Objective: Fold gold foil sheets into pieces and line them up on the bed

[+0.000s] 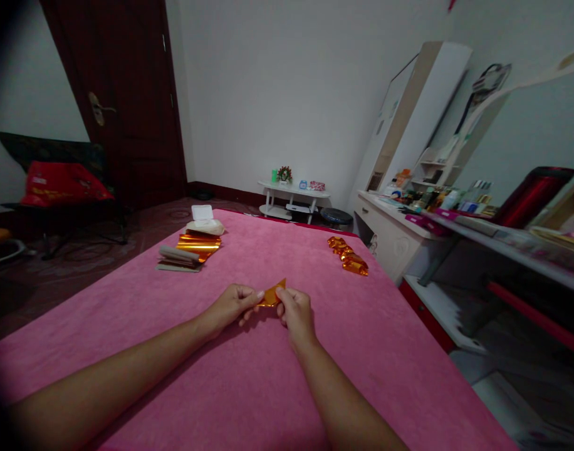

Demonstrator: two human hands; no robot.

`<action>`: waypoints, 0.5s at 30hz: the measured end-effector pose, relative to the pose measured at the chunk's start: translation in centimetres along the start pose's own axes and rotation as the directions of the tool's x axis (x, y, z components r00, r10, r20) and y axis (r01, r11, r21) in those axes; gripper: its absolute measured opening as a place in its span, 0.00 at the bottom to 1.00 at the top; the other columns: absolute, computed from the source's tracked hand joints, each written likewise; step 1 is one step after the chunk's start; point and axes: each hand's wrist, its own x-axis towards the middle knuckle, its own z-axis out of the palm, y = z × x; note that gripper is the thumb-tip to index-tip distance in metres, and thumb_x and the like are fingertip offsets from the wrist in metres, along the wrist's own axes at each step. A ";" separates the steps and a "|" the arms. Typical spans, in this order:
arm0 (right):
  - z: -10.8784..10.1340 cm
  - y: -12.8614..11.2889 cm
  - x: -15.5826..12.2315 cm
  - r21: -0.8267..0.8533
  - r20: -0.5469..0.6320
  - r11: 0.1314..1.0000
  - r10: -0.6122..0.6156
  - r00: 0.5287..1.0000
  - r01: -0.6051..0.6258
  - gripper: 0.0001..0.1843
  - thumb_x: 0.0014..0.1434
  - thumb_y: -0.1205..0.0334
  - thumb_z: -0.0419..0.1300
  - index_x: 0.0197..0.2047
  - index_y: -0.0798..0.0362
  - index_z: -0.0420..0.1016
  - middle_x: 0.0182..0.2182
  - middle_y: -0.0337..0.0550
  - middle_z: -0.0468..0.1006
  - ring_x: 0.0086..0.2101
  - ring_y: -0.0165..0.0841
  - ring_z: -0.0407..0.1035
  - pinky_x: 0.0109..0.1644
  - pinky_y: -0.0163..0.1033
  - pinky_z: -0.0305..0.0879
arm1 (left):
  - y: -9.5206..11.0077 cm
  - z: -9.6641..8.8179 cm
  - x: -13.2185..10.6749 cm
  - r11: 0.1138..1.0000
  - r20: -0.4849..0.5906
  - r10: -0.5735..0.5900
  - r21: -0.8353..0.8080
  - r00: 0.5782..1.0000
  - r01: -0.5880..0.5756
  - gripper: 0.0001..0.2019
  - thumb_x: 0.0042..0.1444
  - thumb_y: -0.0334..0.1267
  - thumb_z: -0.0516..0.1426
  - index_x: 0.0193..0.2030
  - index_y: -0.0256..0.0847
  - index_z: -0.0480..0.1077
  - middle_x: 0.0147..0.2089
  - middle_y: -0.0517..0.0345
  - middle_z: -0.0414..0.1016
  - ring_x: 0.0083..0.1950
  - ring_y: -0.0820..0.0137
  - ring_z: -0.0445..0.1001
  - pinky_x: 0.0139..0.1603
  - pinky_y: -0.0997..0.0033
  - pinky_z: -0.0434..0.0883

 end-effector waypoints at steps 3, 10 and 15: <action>0.0 -0.2 -0.2 -0.017 0.002 1.000 -0.027 1.000 0.027 0.20 0.53 0.48 0.59 0.21 0.55 0.67 0.11 0.31 0.62 0.11 0.20 0.47 0.14 0.28 0.40 | -0.1 0.1 0.1 1.000 -0.083 0.023 -0.018 0.996 -0.024 0.23 0.52 0.54 0.56 0.20 0.35 0.65 0.14 0.63 0.64 0.14 0.80 0.59 0.16 0.80 0.53; 0.1 -0.1 0.0 -0.078 0.101 0.996 -0.036 0.994 0.044 0.18 0.55 0.50 0.58 0.24 0.56 0.71 0.17 0.36 0.68 0.17 0.24 0.60 0.18 0.29 0.53 | 0.1 -0.9 0.7 0.975 -0.317 0.219 0.118 0.923 -0.191 0.16 0.53 0.46 0.57 0.24 0.35 0.67 0.18 0.63 0.65 0.19 0.77 0.63 0.22 0.78 0.59; -0.5 -0.8 0.3 -0.290 -0.057 0.897 -0.365 0.929 0.334 0.16 0.55 0.56 0.59 0.46 0.50 0.72 0.42 0.44 0.73 0.43 0.36 0.68 0.40 0.39 0.68 | 0.1 -1.6 0.6 0.764 -0.158 0.487 0.553 0.859 -0.332 0.11 0.57 0.38 0.55 0.27 0.35 0.72 0.25 0.59 0.72 0.27 0.74 0.67 0.29 0.76 0.61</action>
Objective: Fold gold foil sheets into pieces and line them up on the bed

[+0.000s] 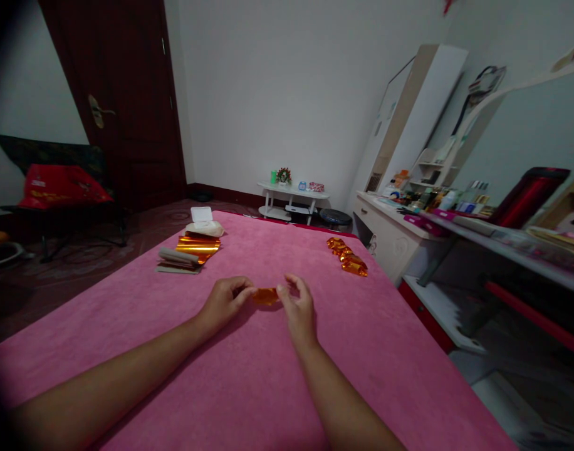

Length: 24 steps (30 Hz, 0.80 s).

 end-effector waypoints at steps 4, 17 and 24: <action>-0.4 -1.6 -0.1 -0.398 0.178 0.829 -0.351 0.919 0.394 0.07 0.55 0.64 0.60 0.37 0.46 0.77 0.40 0.42 0.73 0.44 0.38 0.64 0.49 0.45 0.60 | 0.3 0.1 -0.2 0.967 0.090 0.183 0.165 0.979 -0.196 0.10 0.58 0.36 0.54 0.30 0.36 0.73 0.28 0.57 0.74 0.30 0.73 0.69 0.33 0.75 0.62; -0.3 -2.4 -0.3 -0.525 0.439 0.617 -0.393 0.808 0.586 0.06 0.60 0.68 0.54 0.32 0.52 0.70 0.30 0.41 0.72 0.36 0.35 0.63 0.47 0.44 0.55 | 0.0 -0.1 -0.4 0.950 0.096 0.257 0.159 0.962 -0.269 0.10 0.59 0.37 0.54 0.32 0.37 0.73 0.29 0.57 0.74 0.29 0.74 0.69 0.33 0.76 0.63; -1.9 -1.7 0.8 -0.552 0.403 0.585 -0.436 0.804 0.594 0.07 0.59 0.69 0.53 0.31 0.52 0.69 0.29 0.41 0.72 0.34 0.35 0.63 0.48 0.44 0.54 | 0.0 -1.0 0.2 0.978 0.065 0.168 0.114 0.984 -0.175 0.13 0.59 0.40 0.53 0.30 0.36 0.73 0.29 0.56 0.75 0.29 0.73 0.70 0.33 0.76 0.63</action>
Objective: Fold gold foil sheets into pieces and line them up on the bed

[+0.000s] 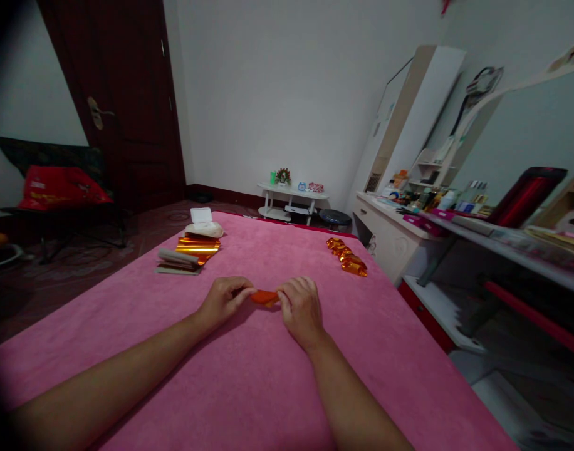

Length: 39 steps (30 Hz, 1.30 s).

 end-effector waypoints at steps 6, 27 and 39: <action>0.1 1.1 -0.2 0.005 -0.041 1.000 0.021 0.999 -0.021 0.07 0.60 0.68 0.53 0.31 0.52 0.70 0.28 0.42 0.72 0.34 0.35 0.64 0.45 0.43 0.55 | -0.8 0.2 0.1 0.993 -0.002 -0.105 -0.050 0.994 0.105 0.14 0.59 0.40 0.52 0.30 0.37 0.76 0.27 0.57 0.76 0.27 0.73 0.70 0.30 0.77 0.62; 0.6 0.2 -0.4 0.080 -0.044 0.993 -0.085 0.995 0.089 0.08 0.59 0.71 0.52 0.34 0.53 0.72 0.28 0.44 0.71 0.33 0.36 0.63 0.40 0.42 0.59 | 0.5 0.2 0.2 0.973 -0.031 -0.068 0.220 0.997 0.073 0.12 0.58 0.41 0.53 0.29 0.40 0.73 0.29 0.57 0.74 0.30 0.70 0.69 0.32 0.73 0.60; 0.7 -0.1 -0.5 0.069 -0.034 0.995 -0.068 0.997 0.070 0.08 0.61 0.70 0.50 0.33 0.53 0.69 0.29 0.44 0.70 0.34 0.36 0.61 0.41 0.43 0.57 | 1.1 0.0 0.2 0.928 0.103 0.123 0.342 0.987 -0.151 0.11 0.59 0.38 0.52 0.32 0.40 0.75 0.32 0.53 0.76 0.36 0.66 0.70 0.41 0.65 0.60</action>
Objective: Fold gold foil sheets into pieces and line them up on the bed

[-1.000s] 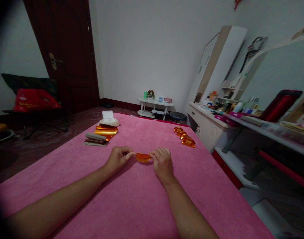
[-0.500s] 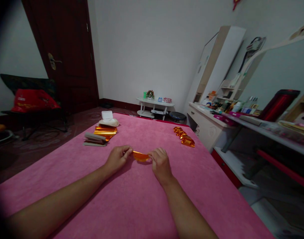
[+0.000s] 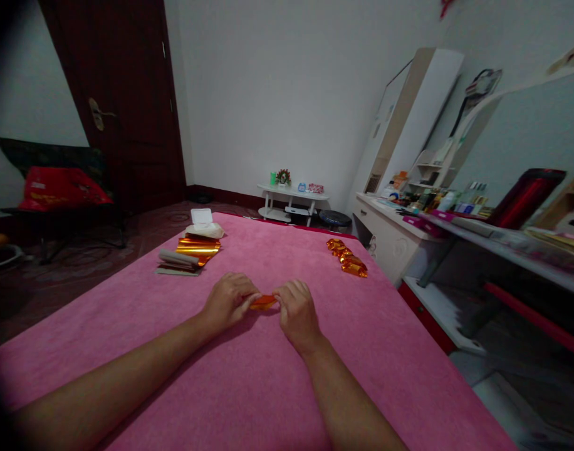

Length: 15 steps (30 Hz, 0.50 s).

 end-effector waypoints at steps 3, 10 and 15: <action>-0.2 1.0 -0.1 -0.012 -0.036 1.000 0.022 0.999 -0.022 0.08 0.60 0.70 0.51 0.33 0.53 0.69 0.29 0.44 0.71 0.34 0.36 0.62 0.41 0.43 0.57 | -0.9 -0.4 -0.1 1.000 -0.025 -0.005 0.019 1.000 0.005 0.11 0.59 0.38 0.52 0.31 0.39 0.74 0.32 0.53 0.76 0.36 0.66 0.69 0.41 0.65 0.60; -0.5 0.4 0.2 -0.065 -0.008 0.996 0.057 0.998 -0.058 0.07 0.60 0.70 0.52 0.33 0.52 0.70 0.30 0.43 0.71 0.35 0.37 0.62 0.41 0.43 0.56 | -1.3 0.1 -0.1 0.999 -0.052 -0.026 0.037 0.998 0.027 0.12 0.60 0.39 0.52 0.30 0.38 0.73 0.31 0.53 0.75 0.35 0.67 0.70 0.40 0.66 0.61; 0.0 -1.3 0.5 -0.094 0.118 0.995 0.000 0.993 0.011 0.06 0.60 0.68 0.53 0.34 0.52 0.71 0.30 0.43 0.71 0.35 0.36 0.63 0.44 0.43 0.55 | -0.8 0.8 -0.2 0.998 -0.012 0.060 0.031 0.998 -0.059 0.13 0.60 0.42 0.52 0.31 0.40 0.74 0.30 0.54 0.75 0.34 0.68 0.69 0.39 0.67 0.59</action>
